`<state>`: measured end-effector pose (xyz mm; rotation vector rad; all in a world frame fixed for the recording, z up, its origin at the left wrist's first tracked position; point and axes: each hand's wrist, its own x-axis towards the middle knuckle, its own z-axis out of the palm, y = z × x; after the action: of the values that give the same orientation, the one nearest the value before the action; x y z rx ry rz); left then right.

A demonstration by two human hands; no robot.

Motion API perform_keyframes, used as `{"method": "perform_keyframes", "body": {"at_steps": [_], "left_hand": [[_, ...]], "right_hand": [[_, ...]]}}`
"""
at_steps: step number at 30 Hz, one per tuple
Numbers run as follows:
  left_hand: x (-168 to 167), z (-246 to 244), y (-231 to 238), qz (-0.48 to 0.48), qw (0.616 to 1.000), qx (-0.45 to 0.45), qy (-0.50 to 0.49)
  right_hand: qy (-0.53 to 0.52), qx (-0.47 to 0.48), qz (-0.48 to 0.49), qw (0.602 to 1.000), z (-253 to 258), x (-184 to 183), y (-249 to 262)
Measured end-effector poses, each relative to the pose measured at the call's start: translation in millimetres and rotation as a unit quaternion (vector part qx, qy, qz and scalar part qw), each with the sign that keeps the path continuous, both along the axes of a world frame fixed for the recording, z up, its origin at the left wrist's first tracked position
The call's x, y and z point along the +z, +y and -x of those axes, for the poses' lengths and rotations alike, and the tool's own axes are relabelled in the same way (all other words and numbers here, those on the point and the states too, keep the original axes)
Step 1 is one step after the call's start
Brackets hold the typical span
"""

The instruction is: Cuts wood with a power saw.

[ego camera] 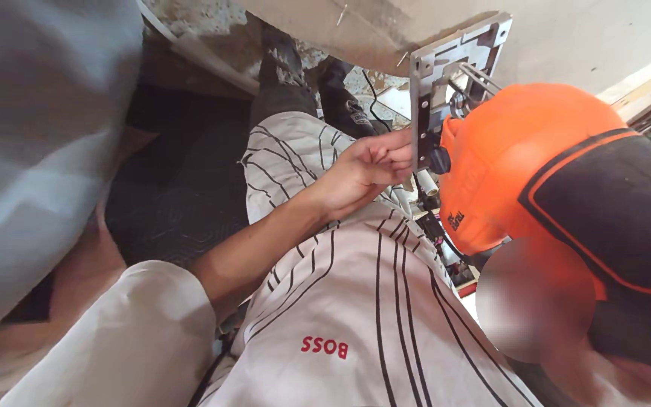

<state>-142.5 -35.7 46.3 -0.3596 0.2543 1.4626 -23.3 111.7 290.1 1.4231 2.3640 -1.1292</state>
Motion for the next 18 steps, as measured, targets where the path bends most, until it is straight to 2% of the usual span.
{"method": "perform_keyframes", "body": {"at_steps": [18], "left_hand": [[1.3, 0.0, 1.4, 0.001, 1.0, 0.013, -0.018]], "right_hand": [[-0.001, -0.002, -0.014, 1.0, 5.0, -1.7, -2.0]]}}
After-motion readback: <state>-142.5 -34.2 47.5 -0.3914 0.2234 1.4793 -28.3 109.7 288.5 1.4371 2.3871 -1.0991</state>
